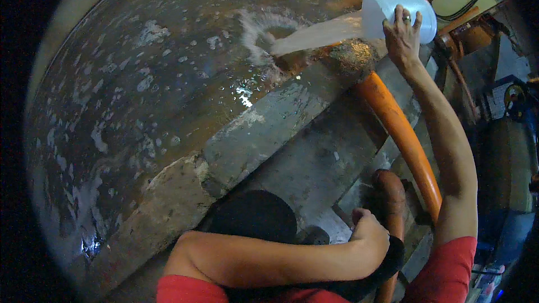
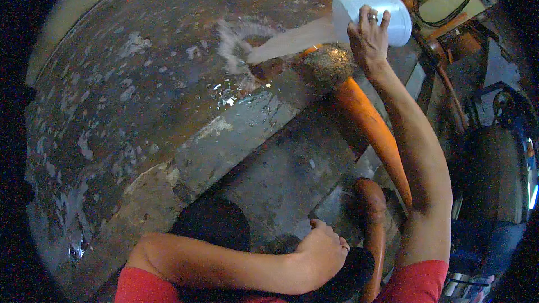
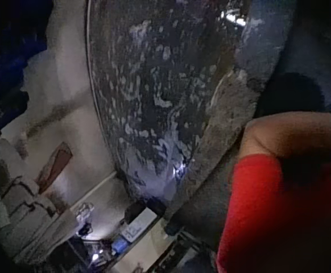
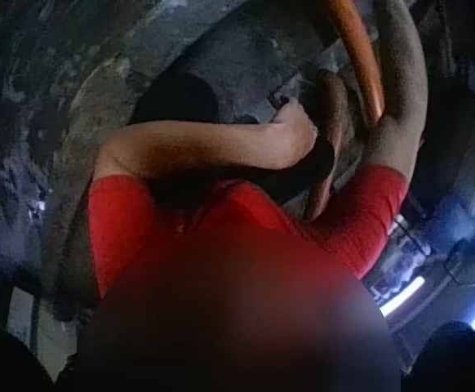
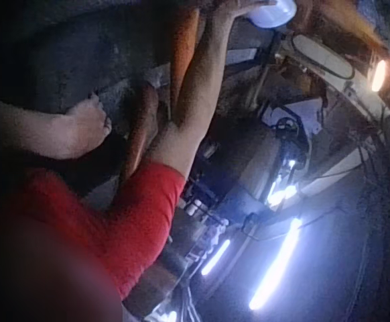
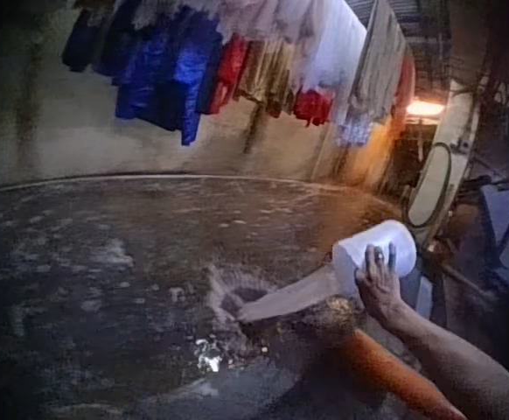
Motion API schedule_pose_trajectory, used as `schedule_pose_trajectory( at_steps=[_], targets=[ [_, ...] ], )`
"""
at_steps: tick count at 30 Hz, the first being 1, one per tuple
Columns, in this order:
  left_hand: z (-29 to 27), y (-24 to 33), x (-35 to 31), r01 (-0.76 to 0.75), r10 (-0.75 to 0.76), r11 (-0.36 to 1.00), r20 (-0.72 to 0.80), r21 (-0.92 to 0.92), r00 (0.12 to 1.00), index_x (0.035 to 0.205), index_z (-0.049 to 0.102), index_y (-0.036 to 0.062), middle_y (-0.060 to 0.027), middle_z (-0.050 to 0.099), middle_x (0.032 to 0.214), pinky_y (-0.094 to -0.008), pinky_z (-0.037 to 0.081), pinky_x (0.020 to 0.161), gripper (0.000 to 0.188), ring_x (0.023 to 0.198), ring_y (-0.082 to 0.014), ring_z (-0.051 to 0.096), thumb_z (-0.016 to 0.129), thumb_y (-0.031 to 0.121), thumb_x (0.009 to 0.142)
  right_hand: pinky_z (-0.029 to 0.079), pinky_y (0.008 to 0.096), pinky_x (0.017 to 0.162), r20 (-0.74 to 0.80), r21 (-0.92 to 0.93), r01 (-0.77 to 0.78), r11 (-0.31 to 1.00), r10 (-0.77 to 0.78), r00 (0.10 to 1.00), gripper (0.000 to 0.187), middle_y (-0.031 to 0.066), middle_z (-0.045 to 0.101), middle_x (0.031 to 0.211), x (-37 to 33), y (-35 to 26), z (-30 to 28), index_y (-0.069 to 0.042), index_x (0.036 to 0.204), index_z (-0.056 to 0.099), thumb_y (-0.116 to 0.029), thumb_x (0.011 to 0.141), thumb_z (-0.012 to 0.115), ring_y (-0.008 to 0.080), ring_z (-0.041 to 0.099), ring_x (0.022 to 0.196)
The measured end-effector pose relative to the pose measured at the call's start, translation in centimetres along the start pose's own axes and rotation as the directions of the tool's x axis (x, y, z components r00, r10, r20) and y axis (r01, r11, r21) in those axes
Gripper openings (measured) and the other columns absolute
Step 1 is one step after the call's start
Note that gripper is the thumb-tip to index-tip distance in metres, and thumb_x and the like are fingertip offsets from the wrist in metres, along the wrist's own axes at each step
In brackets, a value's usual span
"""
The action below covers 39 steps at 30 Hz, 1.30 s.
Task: The person repeatedly scoops a white liquid from a rectangular basin using a small white cup and pours it onto a nearby concrete surface. The action is repeated multiple times in a consistent manner.
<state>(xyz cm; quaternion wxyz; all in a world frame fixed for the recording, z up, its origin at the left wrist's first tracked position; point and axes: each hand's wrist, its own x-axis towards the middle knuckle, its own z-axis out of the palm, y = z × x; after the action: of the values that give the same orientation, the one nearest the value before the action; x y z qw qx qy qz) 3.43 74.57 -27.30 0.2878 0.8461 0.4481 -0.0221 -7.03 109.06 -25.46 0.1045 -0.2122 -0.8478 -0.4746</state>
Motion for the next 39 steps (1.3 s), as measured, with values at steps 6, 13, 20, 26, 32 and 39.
schedule_pose_trajectory(
  at_steps=[6,13,20,26,32,39],
  targets=[
    [-0.6,-0.5,0.4,-0.012,0.013,1.0,-0.039,0.01,0.999,0.126,0.053,0.0002,-0.0139,0.066,0.107,-0.0535,0.043,0.092,0.037,0.1,-0.0297,0.063,0.048,0.017,0.093,0.024,0.0586,0.103,-0.226,0.012,-0.015,1.0,0.017,0.974,0.019,0.0215,0.047,0.125,3.2,1.3,-0.6,-0.013,0.096,0.065,-0.012,0.079,0.058,0.0361,0.052,0.113],
    [-0.1,1.1,-0.6,0.066,-0.078,0.996,-0.201,-0.063,0.977,0.126,0.056,0.0017,-0.0146,0.066,0.109,-0.0474,0.043,0.092,0.042,0.102,-0.03,0.062,0.058,0.021,0.089,0.047,0.0462,0.074,0.307,0.392,-0.313,0.865,0.197,0.931,0.043,0.0217,0.06,0.092,-7.3,7.2,2.3,-0.002,0.092,0.064,-0.041,0.076,0.073,0.0367,0.06,0.09],
    [-1.0,-0.5,-3.4,-0.055,0.062,0.998,-0.251,0.036,0.966,0.126,0.052,-0.0005,-0.0143,0.064,0.101,-0.0373,0.042,0.087,0.041,0.096,-0.0262,0.059,0.052,0.016,0.088,0.046,0.0413,0.055,0.816,0.402,-0.757,0.515,0.174,0.551,0.048,0.0173,0.06,0.063,-35.5,6.0,2.1,0.007,0.077,0.064,-0.035,0.067,0.085,0.0255,0.06,0.058],
    [-1.8,-3.1,-0.1,0.016,-0.015,1.0,-0.068,0.021,0.998,0.127,0.051,-0.0008,-0.0136,0.062,0.095,-0.0397,0.043,0.087,0.045,0.091,-0.0279,0.058,0.053,0.022,0.089,0.053,0.0436,0.078,0.962,0.175,-0.716,0.676,0.039,0.271,0.039,0.0206,0.065,0.094,-54.1,-3.5,3.3,-0.003,0.096,0.066,-0.032,0.073,0.077,0.0366,0.065,0.09],
    [-1.0,-4.3,4.1,0.108,-0.102,0.994,0.129,-0.036,0.986,0.13,0.048,-0.0041,-0.017,0.062,0.093,-0.0414,0.045,0.084,0.05,0.09,-0.0312,0.06,0.053,0.031,0.094,0.054,0.0465,0.08,0.97,0.221,-0.549,0.806,-0.125,0.206,0.024,0.0236,0.06,0.115,-65.0,-16.9,11.8,-0.004,0.101,0.07,-0.017,0.081,0.065,0.0377,0.063,0.097],
    [-0.9,-5.4,7.8,0.214,-0.197,0.975,0.203,-0.063,0.959,0.135,0.043,0.0002,-0.0174,0.062,0.095,-0.0401,0.047,0.083,0.061,0.09,-0.033,0.06,0.061,0.037,0.09,0.052,0.0538,0.082,0.993,0.01,-0.68,0.734,0.071,0.091,0.034,0.0341,0.049,0.128,-66.6,-27.0,17.3,-0.001,0.105,0.07,-0.024,0.088,0.055,0.0425,0.053,0.113]
  ],
)
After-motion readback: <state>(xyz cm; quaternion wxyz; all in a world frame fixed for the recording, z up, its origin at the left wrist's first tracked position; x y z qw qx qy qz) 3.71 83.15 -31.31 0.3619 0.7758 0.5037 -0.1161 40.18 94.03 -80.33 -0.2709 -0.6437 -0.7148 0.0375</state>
